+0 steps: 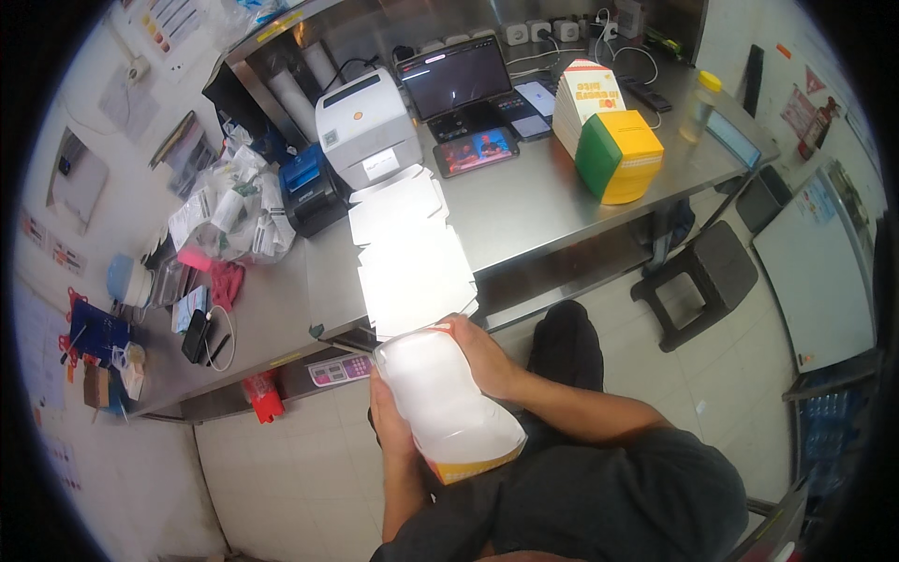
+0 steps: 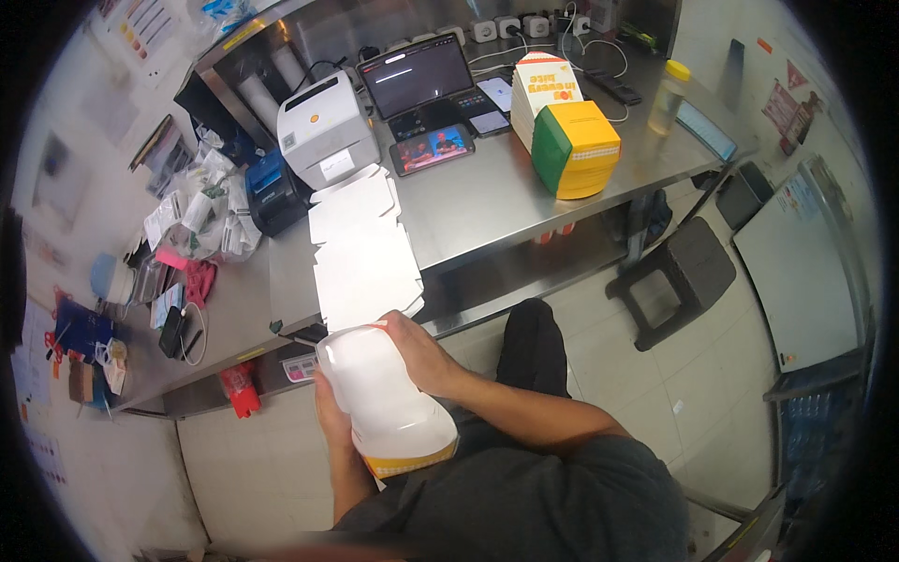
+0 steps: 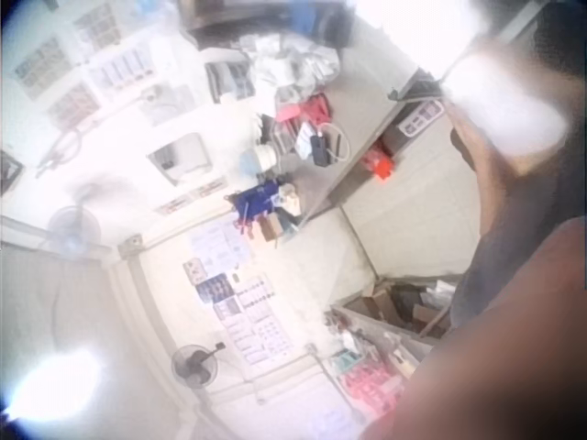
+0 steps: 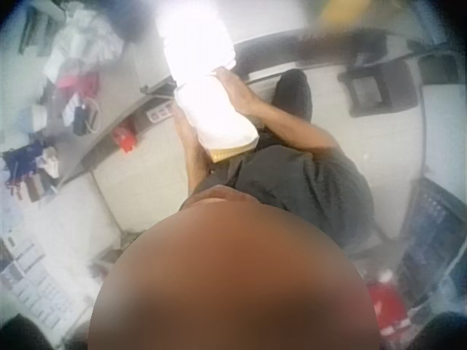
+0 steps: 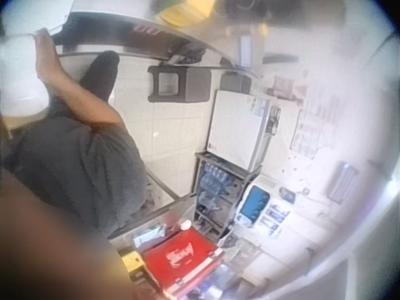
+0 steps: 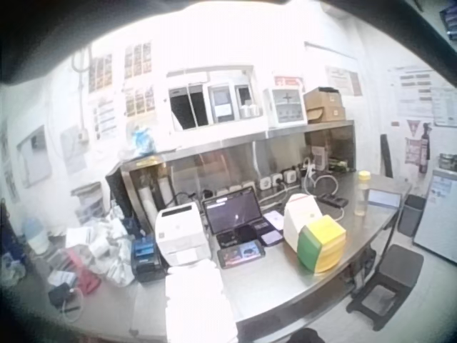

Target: The person folds flat cardboard food boxes into their final shape by hand. They repeatedly pick up a flat box, fold along the creases, and place the completed box on a stack on the counter.

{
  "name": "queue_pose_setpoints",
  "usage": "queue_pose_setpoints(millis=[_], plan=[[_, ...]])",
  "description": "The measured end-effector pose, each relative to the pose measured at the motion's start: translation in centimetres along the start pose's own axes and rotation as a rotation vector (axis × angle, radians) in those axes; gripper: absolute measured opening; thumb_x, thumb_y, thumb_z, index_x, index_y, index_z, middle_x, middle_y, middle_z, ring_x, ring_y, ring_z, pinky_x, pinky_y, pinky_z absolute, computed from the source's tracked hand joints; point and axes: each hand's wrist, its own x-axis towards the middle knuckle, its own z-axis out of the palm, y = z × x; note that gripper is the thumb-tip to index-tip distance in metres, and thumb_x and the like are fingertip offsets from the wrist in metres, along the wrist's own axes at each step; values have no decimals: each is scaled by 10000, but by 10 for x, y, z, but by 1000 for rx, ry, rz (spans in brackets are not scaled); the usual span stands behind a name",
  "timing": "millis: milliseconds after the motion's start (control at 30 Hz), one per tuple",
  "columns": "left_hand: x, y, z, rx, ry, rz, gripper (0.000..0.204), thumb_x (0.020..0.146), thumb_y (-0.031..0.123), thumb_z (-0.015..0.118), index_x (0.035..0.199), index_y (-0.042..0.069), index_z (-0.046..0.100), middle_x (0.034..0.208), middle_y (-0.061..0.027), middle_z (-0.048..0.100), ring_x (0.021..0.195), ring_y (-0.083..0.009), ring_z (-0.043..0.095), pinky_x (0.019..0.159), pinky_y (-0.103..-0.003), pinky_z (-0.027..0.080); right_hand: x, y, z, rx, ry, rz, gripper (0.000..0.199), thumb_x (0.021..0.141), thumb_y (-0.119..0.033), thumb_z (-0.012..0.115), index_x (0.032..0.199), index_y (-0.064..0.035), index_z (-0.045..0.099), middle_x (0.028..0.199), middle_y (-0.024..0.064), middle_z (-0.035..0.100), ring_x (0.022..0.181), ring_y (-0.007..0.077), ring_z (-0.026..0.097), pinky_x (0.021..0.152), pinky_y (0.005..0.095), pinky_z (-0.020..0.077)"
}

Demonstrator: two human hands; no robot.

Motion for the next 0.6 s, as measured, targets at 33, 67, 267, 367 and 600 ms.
queue_pose_setpoints(millis=[33,67,267,367,600], plan=[[1,2,1,-12,-57,24,491,1135,318,462,1492,-17,500,1373,-141,621,1258,-207,599,1095,-381,470,1,-4,2,98,-1,47,461,1171,-397,436,1128,-13,687,828,2,623,690,65,584,615,250,502],[1,5,0,-1,-87,15,474,1121,285,493,1486,-18,508,1365,-136,632,1246,-204,609,1090,-380,475,1,-8,3,197,-1,96,493,1178,-411,410,1122,-16,699,801,1,613,644,60,576,572,243,492],[6,14,-2,84,-138,-64,523,1066,348,641,1423,-28,569,1265,-107,702,1122,-202,686,1017,-354,526,-11,-22,4,-208,-140,113,495,1157,-431,467,1137,-1,710,632,-7,576,492,51,522,430,242,410],[11,10,4,225,-10,110,590,1076,458,648,1352,-63,626,1215,-118,719,1076,-159,680,929,-310,543,-2,-14,10,-402,-47,70,526,1115,-477,543,1014,6,724,575,44,586,519,147,617,481,339,458],[20,-6,13,167,114,79,416,1143,311,538,1227,-63,701,1040,-64,737,910,-104,668,807,-267,531,2,-13,5,-731,5,-91,502,1092,-447,566,938,3,729,661,207,658,586,381,654,598,464,511]])
